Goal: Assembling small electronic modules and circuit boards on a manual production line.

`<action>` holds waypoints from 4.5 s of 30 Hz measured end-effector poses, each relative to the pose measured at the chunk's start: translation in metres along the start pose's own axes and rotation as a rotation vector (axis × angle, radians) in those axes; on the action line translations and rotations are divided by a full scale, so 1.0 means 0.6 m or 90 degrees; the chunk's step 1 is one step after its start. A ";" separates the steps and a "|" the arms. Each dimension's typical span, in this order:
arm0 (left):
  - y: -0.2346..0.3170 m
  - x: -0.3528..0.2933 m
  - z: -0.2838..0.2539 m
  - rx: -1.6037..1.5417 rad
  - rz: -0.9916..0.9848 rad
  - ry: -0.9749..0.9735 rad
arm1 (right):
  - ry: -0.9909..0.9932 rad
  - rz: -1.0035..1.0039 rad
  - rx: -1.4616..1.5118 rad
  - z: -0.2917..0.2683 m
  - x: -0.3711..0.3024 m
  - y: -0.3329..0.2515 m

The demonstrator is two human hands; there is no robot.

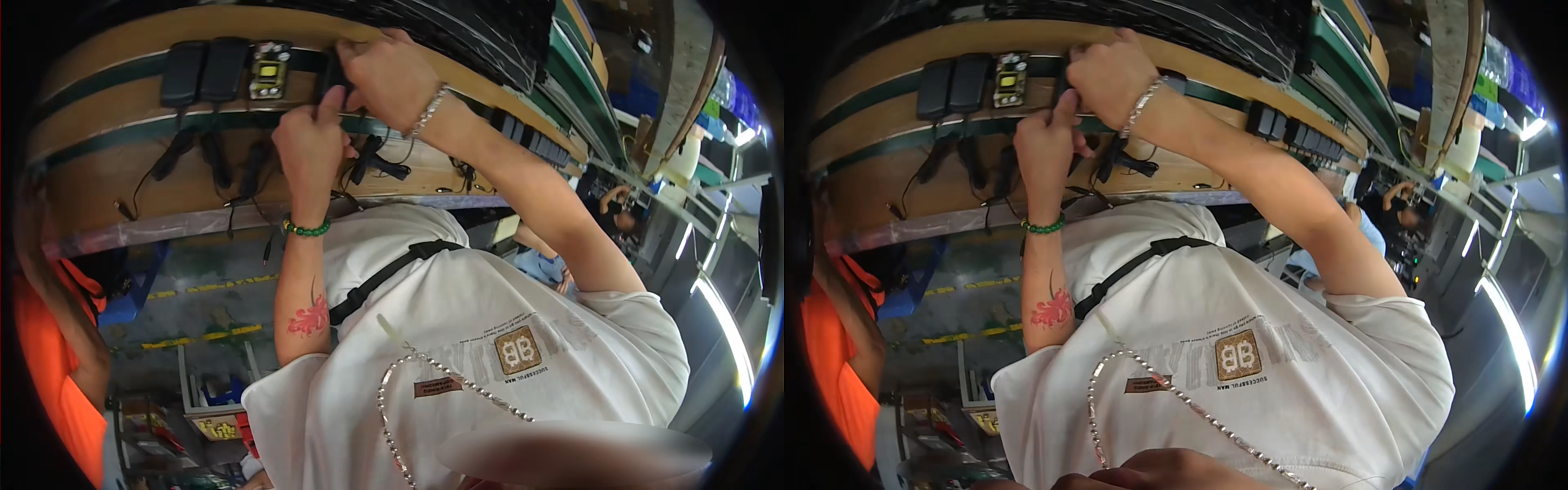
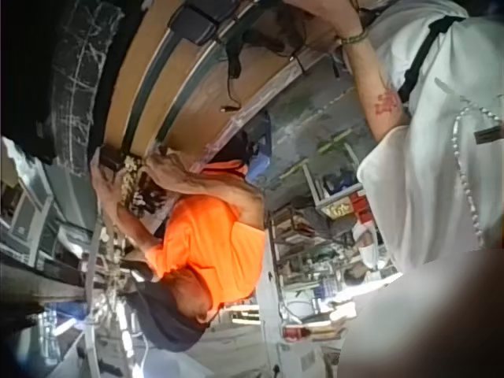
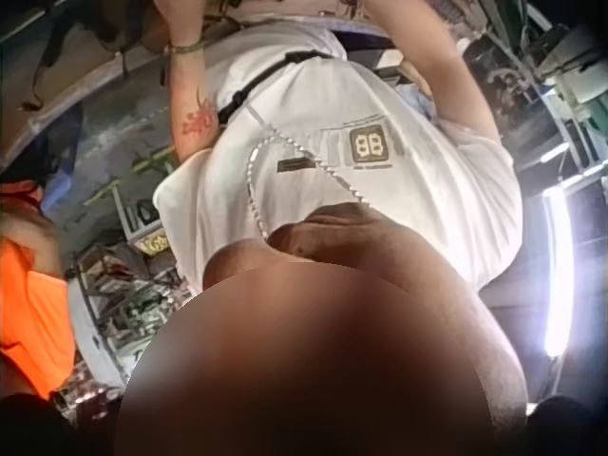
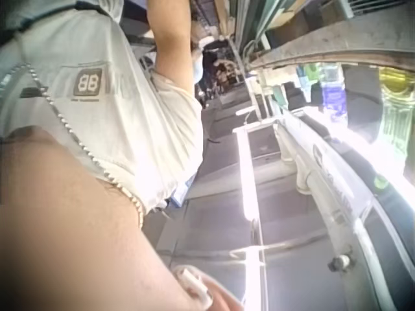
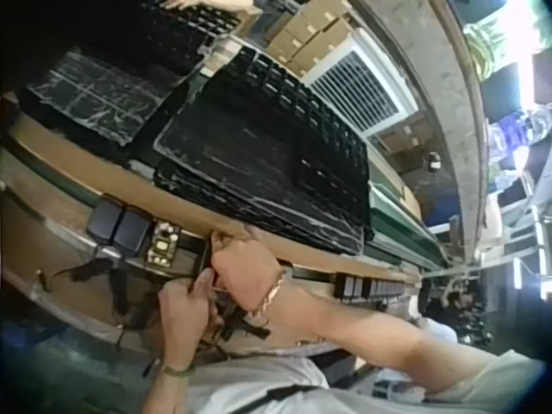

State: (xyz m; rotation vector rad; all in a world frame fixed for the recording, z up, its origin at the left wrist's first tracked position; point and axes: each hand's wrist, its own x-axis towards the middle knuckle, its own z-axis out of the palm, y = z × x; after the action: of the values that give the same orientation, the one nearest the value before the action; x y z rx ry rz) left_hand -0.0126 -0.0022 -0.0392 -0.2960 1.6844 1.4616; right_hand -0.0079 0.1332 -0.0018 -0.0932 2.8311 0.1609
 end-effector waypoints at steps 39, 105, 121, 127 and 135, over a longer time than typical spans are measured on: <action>-0.041 -0.003 -0.103 -0.389 0.095 -0.022 | 0.081 0.299 0.666 -0.033 0.058 0.230; -0.042 0.025 -0.042 -0.115 0.042 -0.100 | 0.295 -0.002 0.235 0.094 -0.023 -0.010; -0.065 0.032 -0.029 -0.280 0.016 -0.155 | -0.064 -0.032 0.106 -0.015 0.024 -0.006; -0.035 0.022 -0.048 -0.284 -0.046 -0.166 | -0.130 -0.008 0.119 -0.035 0.042 -0.035; 0.015 0.023 -0.022 -0.062 -0.024 -0.063 | -0.035 0.012 0.133 -0.017 0.049 -0.030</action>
State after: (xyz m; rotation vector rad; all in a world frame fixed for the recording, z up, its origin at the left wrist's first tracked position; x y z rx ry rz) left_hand -0.0327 -0.0067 -0.0438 -0.3019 1.5247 1.5077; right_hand -0.0372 0.1125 -0.0028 -0.0162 2.7758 -0.1261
